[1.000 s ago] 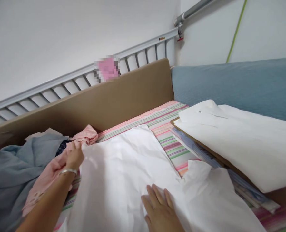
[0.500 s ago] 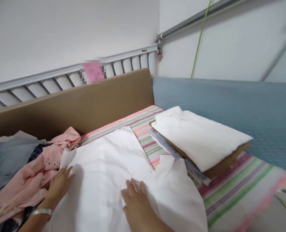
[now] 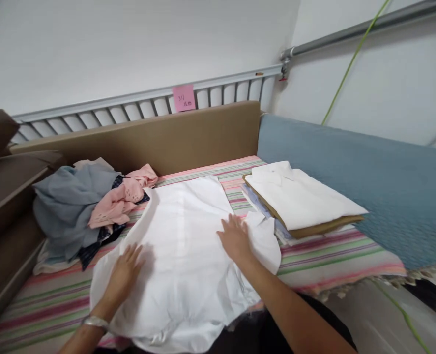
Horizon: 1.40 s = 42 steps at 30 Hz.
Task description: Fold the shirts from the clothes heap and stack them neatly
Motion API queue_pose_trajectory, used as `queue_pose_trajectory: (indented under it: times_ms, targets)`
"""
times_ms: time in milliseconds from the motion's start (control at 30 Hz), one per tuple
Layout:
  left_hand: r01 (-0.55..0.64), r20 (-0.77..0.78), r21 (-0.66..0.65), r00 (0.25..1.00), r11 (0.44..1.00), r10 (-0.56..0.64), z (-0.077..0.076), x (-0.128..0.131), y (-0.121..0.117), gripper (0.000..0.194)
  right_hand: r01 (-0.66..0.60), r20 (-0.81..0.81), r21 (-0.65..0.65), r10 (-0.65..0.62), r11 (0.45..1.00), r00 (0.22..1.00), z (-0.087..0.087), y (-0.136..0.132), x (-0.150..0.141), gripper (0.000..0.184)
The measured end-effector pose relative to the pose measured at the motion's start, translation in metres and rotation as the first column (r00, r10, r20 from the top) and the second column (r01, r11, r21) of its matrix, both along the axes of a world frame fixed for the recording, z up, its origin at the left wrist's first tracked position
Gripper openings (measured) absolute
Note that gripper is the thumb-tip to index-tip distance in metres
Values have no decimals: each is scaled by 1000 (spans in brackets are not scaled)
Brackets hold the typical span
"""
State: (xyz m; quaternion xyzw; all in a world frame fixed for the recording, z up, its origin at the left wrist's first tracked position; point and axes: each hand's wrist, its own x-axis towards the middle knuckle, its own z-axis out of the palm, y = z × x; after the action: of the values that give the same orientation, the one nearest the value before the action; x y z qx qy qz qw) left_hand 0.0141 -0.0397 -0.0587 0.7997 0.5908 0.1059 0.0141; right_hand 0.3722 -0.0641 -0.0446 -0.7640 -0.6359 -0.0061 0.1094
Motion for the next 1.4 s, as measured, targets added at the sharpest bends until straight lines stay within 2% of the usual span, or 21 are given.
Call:
queue_pose_trajectory:
  times_ms: [67,100,167,200,267,367,467,533,567,633,700,733,800,867,933,1000,1100,1167,1233,1300,1400]
  targets:
    - [57,38,29,998,998,-58,2,40,-21,47,-215,-30,14,215,977,976,2,-19,-35,48]
    - [108,40,16,993,994,-109,0,56,-30,47,-339,-52,6,339,941,939,0,-30,-50,48]
    - [138,18,-7,990,990,-138,-8,64,-43,47,-467,-80,-26,463,884,882,-7,-49,-62,49]
    - [106,-1,-5,994,994,-106,-11,56,-45,46,-451,-73,-46,447,891,891,-11,-55,-57,49]
    - [-11,-39,16,999,1000,12,-15,22,-42,46,-292,-15,-82,292,953,956,-15,-61,-28,48]
    - [-77,-28,-8,997,997,77,-8,-31,-36,44,-96,71,-126,106,987,992,-8,-62,22,47]
    - [-73,206,30,976,997,65,6,-40,-59,41,-131,70,-80,137,988,988,7,-75,21,45]
    - [-127,486,42,869,991,90,9,-26,-96,39,-286,30,5,286,958,958,16,-97,-8,43]
    - [-176,626,-9,766,984,143,5,-17,-118,38,-373,5,51,373,926,928,19,-112,-25,41]
    - [-271,801,-264,473,926,367,-10,-2,-162,36,-518,-35,129,526,845,850,19,-145,-56,37]
    - [-238,771,-573,170,784,614,-31,8,-197,35,-600,-48,176,616,780,786,13,-175,-74,36]
    - [-169,706,-692,48,702,707,-41,12,-209,35,-623,-46,186,640,760,767,7,-187,-77,37]
    - [34,572,-816,-100,577,814,-54,20,-218,37,-656,-28,195,672,730,740,-5,-203,-77,38]
    - [261,514,-800,-166,540,842,-56,31,-214,39,-667,-12,208,684,715,729,-13,-208,-76,39]
    - [429,518,-706,-231,564,824,-48,44,-206,37,-649,-30,212,669,731,743,-15,-208,-80,38]
    - [508,521,-619,-306,599,797,-37,57,-201,30,-607,-72,182,626,774,776,-9,-205,-90,39]
    - [494,515,-602,-361,627,778,-24,67,-201,26,-532,-97,68,537,844,838,4,-196,-106,38]
    - [466,533,-614,-349,637,770,-20,67,-204,26,-499,-93,-17,496,866,863,13,-186,-112,20]
    - [431,567,-622,-327,653,756,-17,65,-207,28,-516,-133,-75,504,854,853,21,-173,-113,7]
    - [398,595,-622,-319,674,738,-14,64,-207,32,-539,-253,-120,499,834,829,29,-156,-109,8]
    - [421,602,-591,-338,688,723,-8,69,-203,33,-550,-482,-206,406,809,777,43,-129,-102,12]
